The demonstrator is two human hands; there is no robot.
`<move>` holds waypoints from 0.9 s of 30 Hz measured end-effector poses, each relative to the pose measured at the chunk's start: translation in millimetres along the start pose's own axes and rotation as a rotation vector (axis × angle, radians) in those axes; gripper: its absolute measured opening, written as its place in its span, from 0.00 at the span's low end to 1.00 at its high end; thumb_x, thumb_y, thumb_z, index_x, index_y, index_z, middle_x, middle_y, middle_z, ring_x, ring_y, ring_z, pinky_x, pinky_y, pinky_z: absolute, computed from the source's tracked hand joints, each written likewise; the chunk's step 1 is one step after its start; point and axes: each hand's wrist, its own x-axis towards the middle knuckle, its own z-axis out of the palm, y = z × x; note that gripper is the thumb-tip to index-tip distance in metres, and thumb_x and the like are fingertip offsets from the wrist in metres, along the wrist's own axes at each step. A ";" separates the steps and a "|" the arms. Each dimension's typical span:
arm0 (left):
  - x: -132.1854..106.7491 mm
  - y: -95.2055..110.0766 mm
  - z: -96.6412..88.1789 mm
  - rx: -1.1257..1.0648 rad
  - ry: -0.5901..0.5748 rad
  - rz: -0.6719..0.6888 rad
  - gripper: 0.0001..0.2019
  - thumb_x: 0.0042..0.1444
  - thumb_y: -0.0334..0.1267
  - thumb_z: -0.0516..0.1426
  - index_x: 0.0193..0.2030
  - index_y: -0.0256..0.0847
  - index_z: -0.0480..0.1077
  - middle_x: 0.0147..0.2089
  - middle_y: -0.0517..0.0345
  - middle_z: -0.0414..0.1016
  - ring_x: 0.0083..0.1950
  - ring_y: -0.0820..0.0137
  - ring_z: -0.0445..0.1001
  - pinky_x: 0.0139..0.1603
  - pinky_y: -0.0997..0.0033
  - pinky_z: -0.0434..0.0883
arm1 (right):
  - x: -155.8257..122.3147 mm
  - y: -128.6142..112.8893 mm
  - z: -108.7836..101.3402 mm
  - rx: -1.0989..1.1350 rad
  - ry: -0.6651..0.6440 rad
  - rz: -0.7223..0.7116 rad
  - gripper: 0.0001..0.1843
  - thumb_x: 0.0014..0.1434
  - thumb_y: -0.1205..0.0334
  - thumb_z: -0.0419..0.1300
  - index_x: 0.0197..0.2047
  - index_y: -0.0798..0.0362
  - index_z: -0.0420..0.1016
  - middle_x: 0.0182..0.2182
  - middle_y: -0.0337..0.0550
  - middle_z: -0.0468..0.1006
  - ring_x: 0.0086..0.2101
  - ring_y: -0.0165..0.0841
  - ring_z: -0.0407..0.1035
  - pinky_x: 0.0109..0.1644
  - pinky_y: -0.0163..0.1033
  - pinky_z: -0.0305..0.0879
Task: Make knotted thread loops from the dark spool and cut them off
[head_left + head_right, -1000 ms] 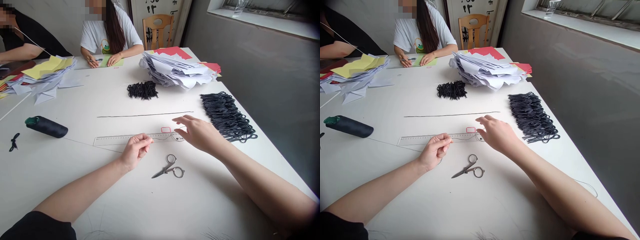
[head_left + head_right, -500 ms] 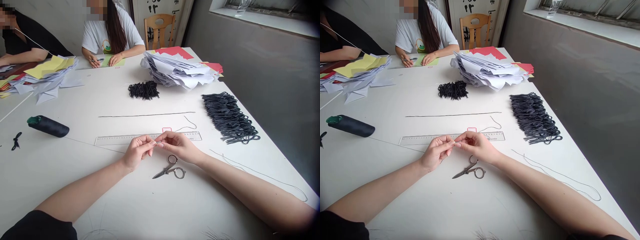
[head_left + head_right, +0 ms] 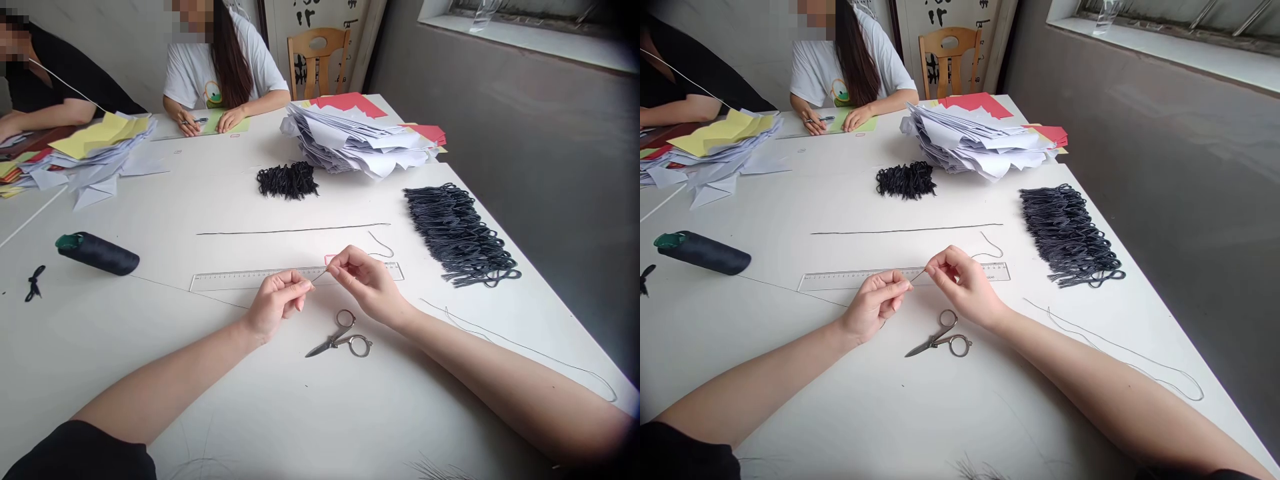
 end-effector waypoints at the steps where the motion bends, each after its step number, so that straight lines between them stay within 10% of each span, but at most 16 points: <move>1: 0.5 -0.4 -0.3 -0.006 0.006 -0.005 0.11 0.48 0.44 0.61 0.27 0.38 0.68 0.17 0.65 0.62 0.17 0.81 0.45 0.19 0.74 0.40 | 1.1 1.6 -0.6 0.023 0.048 0.019 0.14 0.62 0.51 0.56 0.34 0.53 0.68 0.32 0.42 0.69 0.31 0.29 0.61 0.35 0.38 0.60; 9: -9.2 5.6 -1.4 0.556 -0.063 0.324 0.10 0.58 0.40 0.55 0.28 0.40 0.70 0.28 0.55 0.75 0.36 0.67 0.71 0.40 0.67 0.65 | 7.5 -0.4 -11.9 0.127 0.402 -0.090 0.11 0.61 0.53 0.59 0.34 0.52 0.67 0.27 0.39 0.65 0.25 0.26 0.57 0.26 0.35 0.55; 16: 0.6 19.3 -11.2 0.682 0.335 0.789 0.11 0.61 0.35 0.53 0.49 0.41 0.69 0.56 0.48 0.69 0.61 0.62 0.64 0.63 0.59 0.58 | -0.8 -9.5 -7.4 -0.160 0.193 -0.312 0.05 0.62 0.64 0.57 0.33 0.52 0.70 0.29 0.41 0.68 0.29 0.28 0.61 0.29 0.36 0.60; 27: -1.8 16.0 0.1 0.128 -0.266 0.144 0.13 0.59 0.43 0.57 0.41 0.34 0.77 0.41 0.48 0.80 0.41 0.63 0.78 0.49 0.60 0.73 | -4.1 -9.3 -2.1 -0.285 0.000 -0.405 0.05 0.62 0.69 0.55 0.35 0.55 0.71 0.29 0.41 0.68 0.28 0.26 0.61 0.29 0.33 0.62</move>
